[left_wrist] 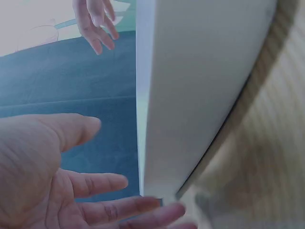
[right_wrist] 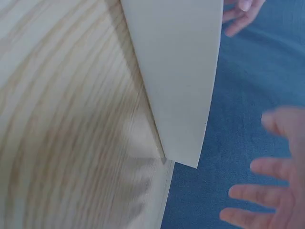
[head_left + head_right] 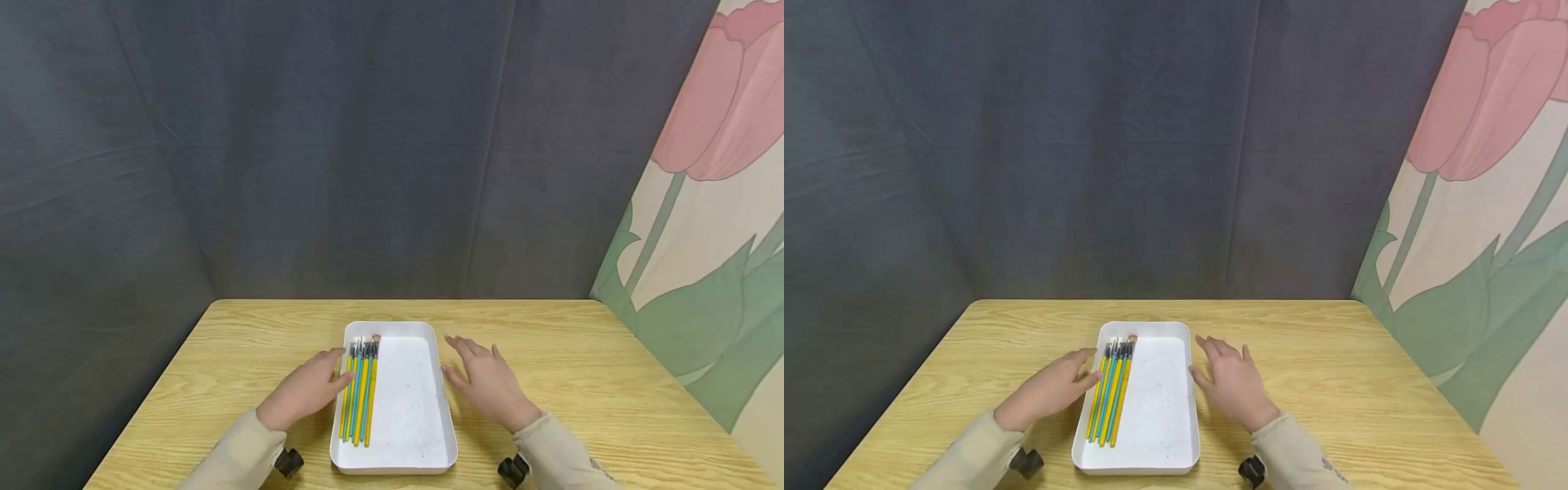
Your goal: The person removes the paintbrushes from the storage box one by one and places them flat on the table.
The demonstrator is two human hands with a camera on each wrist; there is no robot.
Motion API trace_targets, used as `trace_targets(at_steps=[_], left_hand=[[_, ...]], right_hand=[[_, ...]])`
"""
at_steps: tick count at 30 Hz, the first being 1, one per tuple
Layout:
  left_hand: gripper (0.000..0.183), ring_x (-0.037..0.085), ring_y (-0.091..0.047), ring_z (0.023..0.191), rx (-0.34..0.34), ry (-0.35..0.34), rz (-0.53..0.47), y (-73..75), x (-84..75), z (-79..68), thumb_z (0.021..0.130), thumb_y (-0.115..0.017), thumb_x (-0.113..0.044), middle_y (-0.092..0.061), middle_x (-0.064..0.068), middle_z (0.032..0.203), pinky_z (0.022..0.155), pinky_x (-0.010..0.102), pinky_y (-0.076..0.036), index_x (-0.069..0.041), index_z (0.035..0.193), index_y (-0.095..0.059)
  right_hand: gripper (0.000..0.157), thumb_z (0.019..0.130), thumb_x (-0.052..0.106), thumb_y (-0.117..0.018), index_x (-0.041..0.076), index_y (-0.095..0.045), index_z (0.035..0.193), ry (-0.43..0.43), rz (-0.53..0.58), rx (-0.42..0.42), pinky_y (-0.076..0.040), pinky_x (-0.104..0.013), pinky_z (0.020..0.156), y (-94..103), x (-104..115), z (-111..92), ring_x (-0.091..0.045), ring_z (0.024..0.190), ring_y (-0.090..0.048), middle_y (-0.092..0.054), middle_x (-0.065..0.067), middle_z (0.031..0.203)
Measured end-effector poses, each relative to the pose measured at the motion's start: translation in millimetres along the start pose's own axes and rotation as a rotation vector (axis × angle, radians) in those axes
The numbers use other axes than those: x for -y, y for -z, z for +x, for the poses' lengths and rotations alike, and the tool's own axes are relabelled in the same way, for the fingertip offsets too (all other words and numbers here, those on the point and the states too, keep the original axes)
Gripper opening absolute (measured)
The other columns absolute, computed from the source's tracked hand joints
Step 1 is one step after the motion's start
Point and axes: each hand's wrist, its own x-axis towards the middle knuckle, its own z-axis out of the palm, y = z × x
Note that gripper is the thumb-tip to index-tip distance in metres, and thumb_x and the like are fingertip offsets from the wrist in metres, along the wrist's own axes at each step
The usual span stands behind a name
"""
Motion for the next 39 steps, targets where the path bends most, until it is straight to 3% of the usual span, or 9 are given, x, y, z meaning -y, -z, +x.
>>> trace_targets(at_steps=[2,5,9,20,27,33,39], left_hand=[[0.055,0.032,-0.059,0.115,0.047,0.019,-0.074,-0.8,0.7,1.2,0.096,-0.058,-0.033,-0.058,0.02,0.13,0.092,0.048,-0.051,0.001,0.138,-0.047],[0.045,0.025,-0.066,0.087,0.096,0.031,-0.185,-3.4,2.5,2.9,0.095,-0.061,-0.024,-0.065,0.016,0.112,0.071,0.039,-0.056,0.002,0.13,-0.051],[0.036,0.016,-0.06,0.062,0.106,0.057,-0.298,-8.2,4.8,4.4,0.091,-0.065,-0.014,-0.061,0.011,0.094,0.054,0.029,-0.052,0.003,0.122,-0.053],[0.033,0.015,-0.057,0.06,0.094,0.101,-0.376,-12.2,7.6,7.1,0.085,-0.067,-0.001,-0.055,0.01,0.087,0.053,0.029,-0.052,0.002,0.116,-0.054],[0.034,0.015,-0.057,0.061,0.089,0.119,-0.401,-11.1,7.3,5.9,0.083,-0.069,0.0,-0.054,0.01,0.088,0.053,0.028,-0.053,0.002,0.114,-0.055],[0.035,0.015,-0.057,0.06,0.079,0.123,-0.417,-12.5,8.4,5.8,0.082,-0.07,0.001,-0.055,0.01,0.089,0.052,0.027,-0.053,0.001,0.114,-0.056],[0.034,0.016,-0.057,0.059,0.077,0.131,-0.421,-13.5,8.9,5.8,0.081,-0.07,0.001,-0.054,0.011,0.089,0.051,0.027,-0.053,0.001,0.113,-0.056]], right_hand=[[0.051,0.094,0.036,-0.061,0.008,-0.053,0.135,-0.065,0.059,-0.003,-0.049,-0.054,0.094,2.1,0.8,0.8,-0.032,0.11,-0.062,-0.057,-0.015,0.134],[0.043,0.094,0.032,-0.061,0.008,-0.057,0.13,-0.145,0.136,0.016,-0.056,-0.044,0.079,4.1,0.9,1.5,-0.029,0.101,-0.065,-0.06,-0.013,0.13],[0.037,0.093,0.029,-0.062,0.009,-0.061,0.125,-0.177,0.173,0.036,-0.056,-0.046,0.079,3.7,0.3,1.8,-0.032,0.105,-0.065,-0.062,-0.013,0.126],[0.033,0.093,0.028,-0.063,0.009,-0.063,0.121,-0.172,0.173,0.03,-0.057,-0.043,0.074,2.3,1.3,0.1,-0.031,0.1,-0.066,-0.064,-0.013,0.12],[0.031,0.093,0.027,-0.063,0.012,-0.064,0.121,-0.168,0.212,0.044,-0.055,-0.043,0.08,4.9,5.7,1.0,-0.027,0.107,-0.062,-0.064,-0.007,0.122],[0.028,0.094,0.025,-0.062,0.014,-0.064,0.12,-0.188,0.329,0.093,-0.052,-0.047,0.09,15.1,15.2,7.1,-0.03,0.112,-0.061,-0.064,-0.005,0.123],[0.022,0.095,0.021,-0.062,0.016,-0.065,0.116,-0.19,0.478,0.122,-0.056,-0.039,0.084,25.2,26.7,16.8,-0.024,0.104,-0.064,-0.067,-0.001,0.112]])
